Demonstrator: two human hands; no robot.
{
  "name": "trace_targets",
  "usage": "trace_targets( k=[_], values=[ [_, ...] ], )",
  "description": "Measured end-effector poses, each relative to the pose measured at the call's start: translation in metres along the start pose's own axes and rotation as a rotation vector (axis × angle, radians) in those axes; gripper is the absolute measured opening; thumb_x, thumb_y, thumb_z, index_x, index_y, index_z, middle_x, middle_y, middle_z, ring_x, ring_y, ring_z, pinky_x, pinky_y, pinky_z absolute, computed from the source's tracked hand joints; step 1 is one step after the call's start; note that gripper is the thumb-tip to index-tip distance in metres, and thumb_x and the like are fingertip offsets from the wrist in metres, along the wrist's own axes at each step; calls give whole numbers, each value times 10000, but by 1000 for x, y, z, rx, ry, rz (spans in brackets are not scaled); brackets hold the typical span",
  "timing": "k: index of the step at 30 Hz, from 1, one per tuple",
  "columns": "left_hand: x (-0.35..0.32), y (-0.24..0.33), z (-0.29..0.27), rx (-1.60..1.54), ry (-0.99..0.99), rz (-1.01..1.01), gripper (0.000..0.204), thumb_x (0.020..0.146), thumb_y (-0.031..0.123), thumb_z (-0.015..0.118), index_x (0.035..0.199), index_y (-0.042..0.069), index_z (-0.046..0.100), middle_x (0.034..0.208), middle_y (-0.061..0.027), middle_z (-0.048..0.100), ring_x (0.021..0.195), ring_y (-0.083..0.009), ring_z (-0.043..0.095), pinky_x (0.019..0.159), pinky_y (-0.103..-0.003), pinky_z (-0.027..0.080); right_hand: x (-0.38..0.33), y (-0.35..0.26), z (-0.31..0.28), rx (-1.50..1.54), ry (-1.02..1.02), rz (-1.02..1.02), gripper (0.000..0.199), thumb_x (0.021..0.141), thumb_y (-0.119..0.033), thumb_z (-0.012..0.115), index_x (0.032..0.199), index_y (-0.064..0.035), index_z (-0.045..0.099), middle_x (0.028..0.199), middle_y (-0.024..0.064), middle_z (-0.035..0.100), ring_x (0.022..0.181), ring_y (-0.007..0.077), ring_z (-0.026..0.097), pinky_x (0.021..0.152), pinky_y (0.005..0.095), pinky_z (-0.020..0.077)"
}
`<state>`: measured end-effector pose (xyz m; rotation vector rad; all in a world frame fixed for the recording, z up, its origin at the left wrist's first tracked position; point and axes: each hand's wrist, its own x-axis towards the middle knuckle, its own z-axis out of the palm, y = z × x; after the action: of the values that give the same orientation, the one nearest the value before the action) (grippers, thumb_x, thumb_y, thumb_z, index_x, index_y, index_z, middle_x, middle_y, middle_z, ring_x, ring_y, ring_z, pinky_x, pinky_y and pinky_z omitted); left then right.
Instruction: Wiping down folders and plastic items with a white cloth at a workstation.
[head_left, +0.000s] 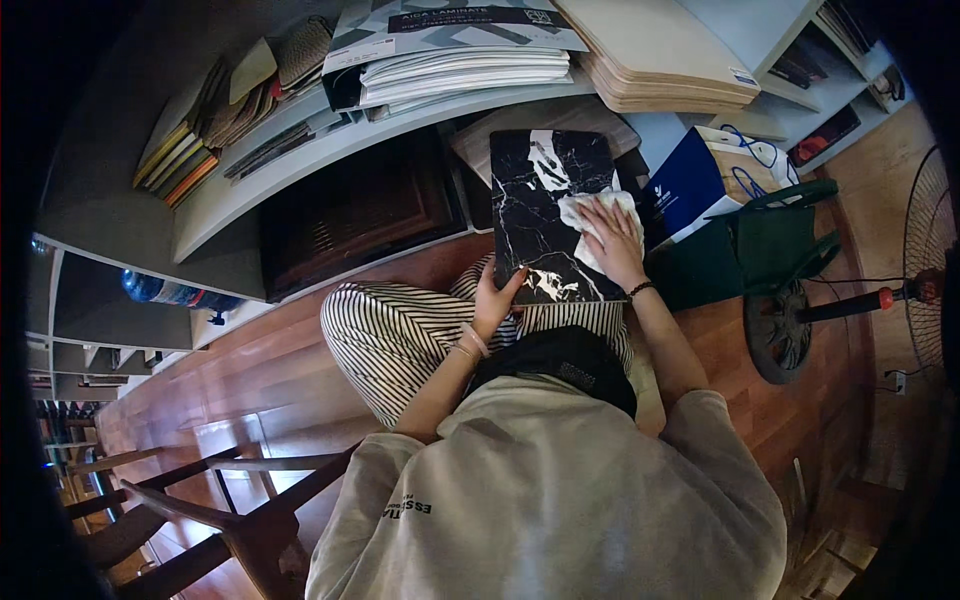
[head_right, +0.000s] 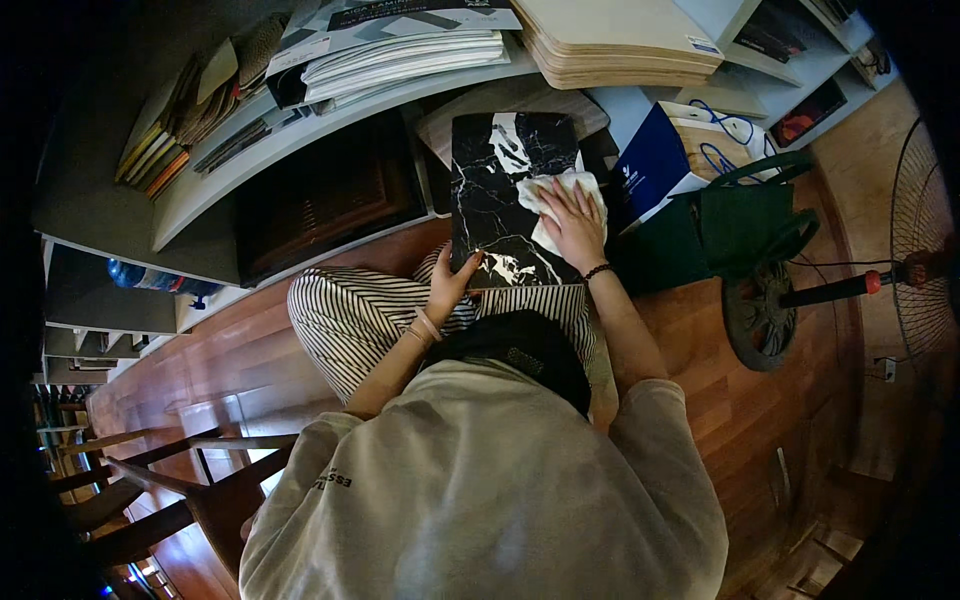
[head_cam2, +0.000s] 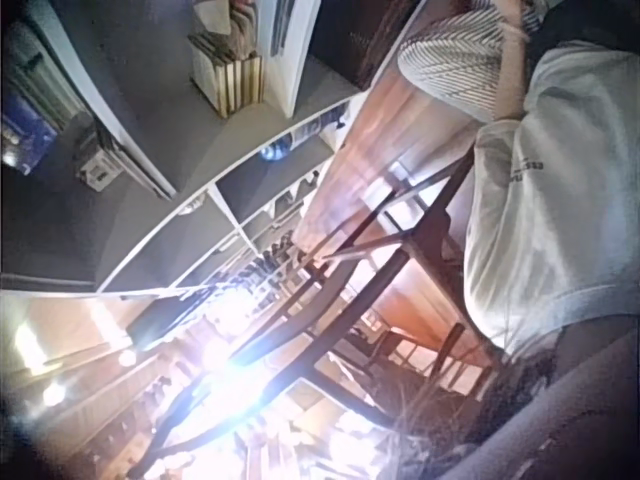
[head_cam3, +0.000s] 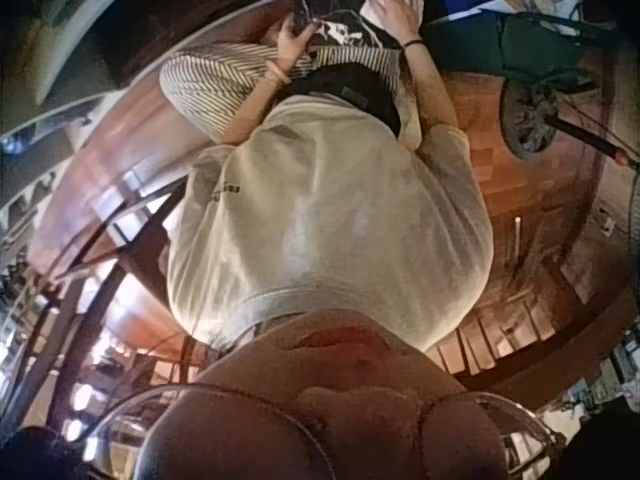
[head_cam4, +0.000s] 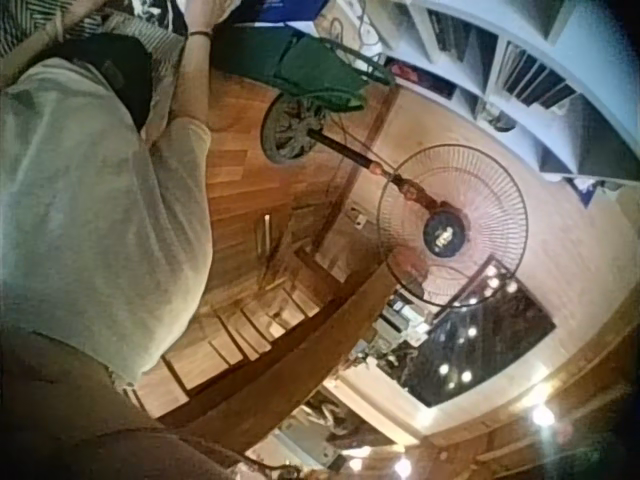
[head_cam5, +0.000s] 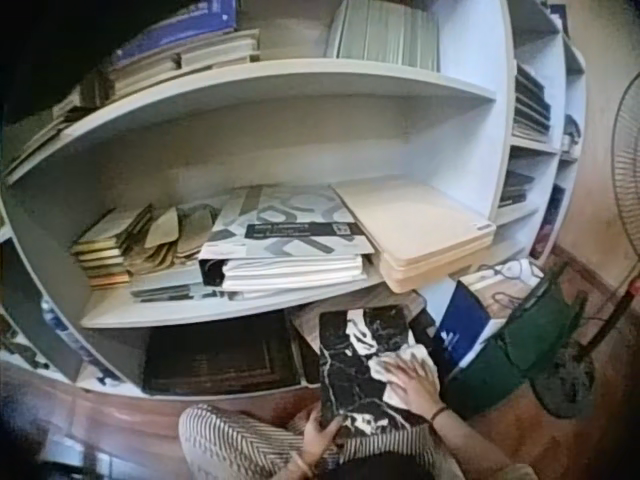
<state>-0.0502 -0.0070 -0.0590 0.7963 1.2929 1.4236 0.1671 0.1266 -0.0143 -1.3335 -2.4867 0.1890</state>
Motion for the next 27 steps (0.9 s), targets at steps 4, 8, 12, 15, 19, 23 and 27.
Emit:
trace_targets(
  k=[4, 8, 12, 15, 19, 23, 27],
  values=[
    [0, -6, -7, -39, -13, -20, 420, 870, 154, 706, 1192, -40, 520, 999, -105, 677, 831, -139, 640, 725, -267, 528, -10, -10, 2, -10, 29, 12, 539, 932, -300, 558, 1446, -306, 397, 1547, 3, 295, 1428, 319, 227, 1164, 471, 132],
    [-1, -7, -6, 64, -29, 89, 369, 907, 144, 667, 1192, -38, 518, 1045, -85, 658, 859, -124, 622, 737, -250, 524, -32, -19, -3, -19, 39, 3, 546, 933, -301, 555, 1452, -312, 385, 1554, 1, 278, 1434, 318, 212, 1167, 466, 121],
    [3, -18, -11, 76, -6, 79, 359, 911, 142, 661, 1191, -37, 523, 1046, -90, 658, 866, -127, 622, 749, -254, 523, -61, -36, -16, -19, 1, -17, 545, 935, -298, 547, 1454, -316, 382, 1559, -2, 265, 1440, 314, 199, 1171, 464, 113],
    [1, -17, -8, 35, -14, 55, 361, 912, 143, 659, 1195, -37, 525, 1047, -90, 657, 870, -128, 620, 748, -254, 521, -67, -37, -21, -22, -29, -19, 541, 936, -296, 544, 1452, -318, 383, 1561, -3, 262, 1442, 311, 195, 1172, 465, 113],
    [0, -9, -7, 18, -24, 58, 370, 911, 146, 662, 1203, -36, 524, 1048, -88, 656, 874, -127, 617, 751, -252, 519, -64, -31, -21, -24, -58, -36, 535, 936, -299, 541, 1448, -316, 389, 1560, -5, 263, 1443, 307, 195, 1172, 468, 119],
    [-6, 3, -3, 17, -2, 16, 379, 907, 151, 666, 1206, -34, 524, 1038, -87, 658, 858, -125, 620, 734, -251, 523, -34, -10, -14, -36, -45, -61, 531, 938, -312, 541, 1447, -310, 390, 1556, -8, 273, 1440, 305, 204, 1171, 470, 128],
    [-8, 18, 5, 14, 14, -18, 389, 904, 163, 672, 1206, -32, 523, 1019, -87, 662, 828, -126, 625, 701, -252, 528, -3, 2, -3, -58, 1, -6, 531, 941, -327, 537, 1449, -305, 383, 1552, -9, 283, 1438, 303, 212, 1170, 469, 131]
  ],
)
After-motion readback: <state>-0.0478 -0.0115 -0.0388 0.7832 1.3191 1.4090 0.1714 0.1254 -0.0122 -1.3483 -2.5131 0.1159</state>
